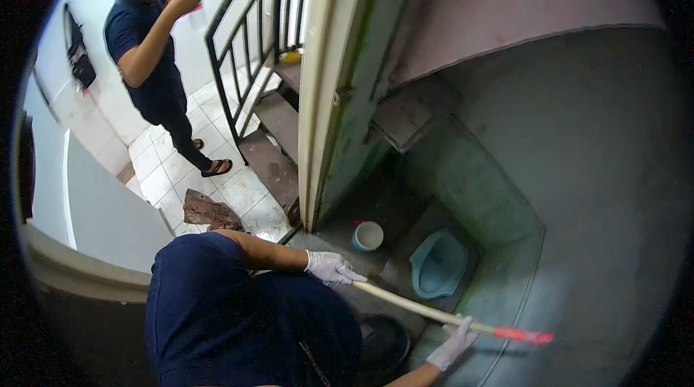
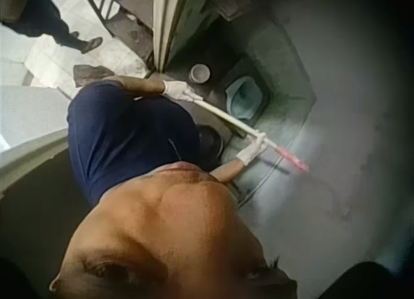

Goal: The person dips a paint roller attached to an extension pole into a paint bucket and applies paint across the bathroom walls.

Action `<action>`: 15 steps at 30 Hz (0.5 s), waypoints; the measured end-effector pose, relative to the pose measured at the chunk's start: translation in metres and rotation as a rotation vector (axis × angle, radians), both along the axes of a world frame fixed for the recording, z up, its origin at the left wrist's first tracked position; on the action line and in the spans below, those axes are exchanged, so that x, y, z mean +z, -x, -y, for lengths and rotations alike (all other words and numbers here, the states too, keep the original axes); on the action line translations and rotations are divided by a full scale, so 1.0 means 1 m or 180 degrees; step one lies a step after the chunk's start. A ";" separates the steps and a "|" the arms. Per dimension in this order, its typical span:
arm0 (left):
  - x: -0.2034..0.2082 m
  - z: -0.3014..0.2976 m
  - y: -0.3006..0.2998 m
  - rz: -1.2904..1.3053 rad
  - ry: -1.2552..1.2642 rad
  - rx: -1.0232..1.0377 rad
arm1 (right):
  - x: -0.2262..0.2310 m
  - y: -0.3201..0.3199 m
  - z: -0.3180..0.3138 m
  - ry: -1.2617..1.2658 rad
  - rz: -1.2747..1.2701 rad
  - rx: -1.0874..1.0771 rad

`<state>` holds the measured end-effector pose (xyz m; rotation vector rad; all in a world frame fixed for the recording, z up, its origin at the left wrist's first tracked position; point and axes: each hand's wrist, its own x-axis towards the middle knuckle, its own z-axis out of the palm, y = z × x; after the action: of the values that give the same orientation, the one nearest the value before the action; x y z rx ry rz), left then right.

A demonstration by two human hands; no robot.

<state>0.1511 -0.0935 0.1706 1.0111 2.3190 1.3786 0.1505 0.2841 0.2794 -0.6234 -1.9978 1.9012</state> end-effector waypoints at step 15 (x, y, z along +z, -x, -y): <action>0.057 -0.075 0.008 -0.0179 -0.0242 -0.0417 | 0.085 0.007 -0.054 -0.0430 -0.0539 -0.0613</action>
<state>0.1431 -0.0186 0.2273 1.2163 2.2099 1.4132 0.1436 0.3385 0.3643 -0.5752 -1.8685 1.6351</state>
